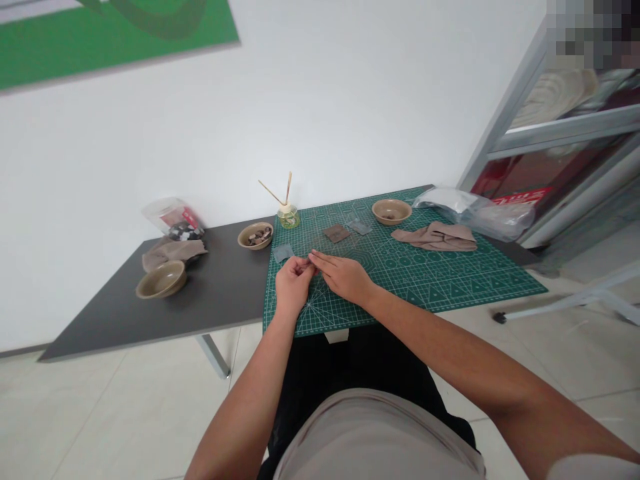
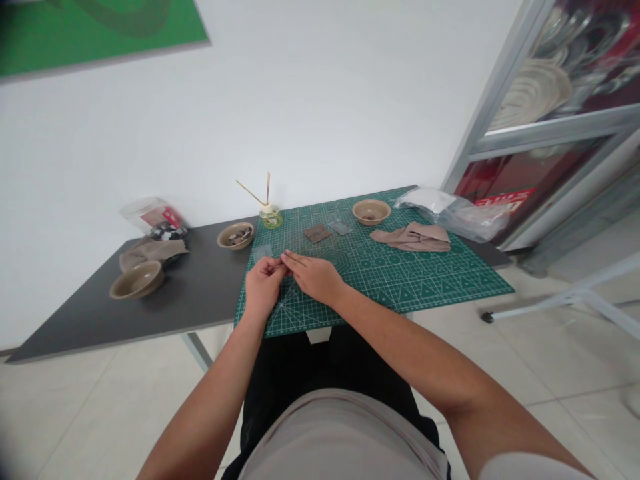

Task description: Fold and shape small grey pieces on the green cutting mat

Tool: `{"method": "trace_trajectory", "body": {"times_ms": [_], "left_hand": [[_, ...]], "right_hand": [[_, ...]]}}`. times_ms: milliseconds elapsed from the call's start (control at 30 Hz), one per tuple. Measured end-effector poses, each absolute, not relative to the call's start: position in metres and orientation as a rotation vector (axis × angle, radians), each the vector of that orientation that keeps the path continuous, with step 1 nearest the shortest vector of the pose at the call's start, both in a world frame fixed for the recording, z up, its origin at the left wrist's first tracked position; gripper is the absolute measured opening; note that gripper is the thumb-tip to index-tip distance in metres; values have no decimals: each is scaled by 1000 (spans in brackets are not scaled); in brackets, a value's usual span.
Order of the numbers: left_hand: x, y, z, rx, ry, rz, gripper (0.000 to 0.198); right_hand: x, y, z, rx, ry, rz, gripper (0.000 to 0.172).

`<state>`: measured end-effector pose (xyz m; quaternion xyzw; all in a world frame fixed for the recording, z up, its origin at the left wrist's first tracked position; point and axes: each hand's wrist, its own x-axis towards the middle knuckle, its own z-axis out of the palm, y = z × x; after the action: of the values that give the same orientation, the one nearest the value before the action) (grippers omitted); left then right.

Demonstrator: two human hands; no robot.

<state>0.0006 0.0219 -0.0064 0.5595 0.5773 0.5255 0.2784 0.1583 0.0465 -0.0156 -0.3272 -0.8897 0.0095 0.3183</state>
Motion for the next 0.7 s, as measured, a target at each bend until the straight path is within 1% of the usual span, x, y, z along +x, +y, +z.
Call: {"method": "trace_trajectory", "body": {"times_ms": [167, 433, 600, 700], "left_hand": [[1, 24, -10, 1416, 1462, 1420, 13], [-2, 24, -11, 1565, 1544, 1420, 18], [-1, 25, -13, 1503, 1427, 1447, 11], [0, 25, -14, 1447, 1367, 1456, 13]], "right_hand": [[160, 46, -16, -958, -2305, 99, 54], [160, 43, -15, -828, -2396, 58, 53], [162, 46, -19, -858, -2332, 162, 56], [162, 46, -18, -880, -2303, 184, 58]]}}
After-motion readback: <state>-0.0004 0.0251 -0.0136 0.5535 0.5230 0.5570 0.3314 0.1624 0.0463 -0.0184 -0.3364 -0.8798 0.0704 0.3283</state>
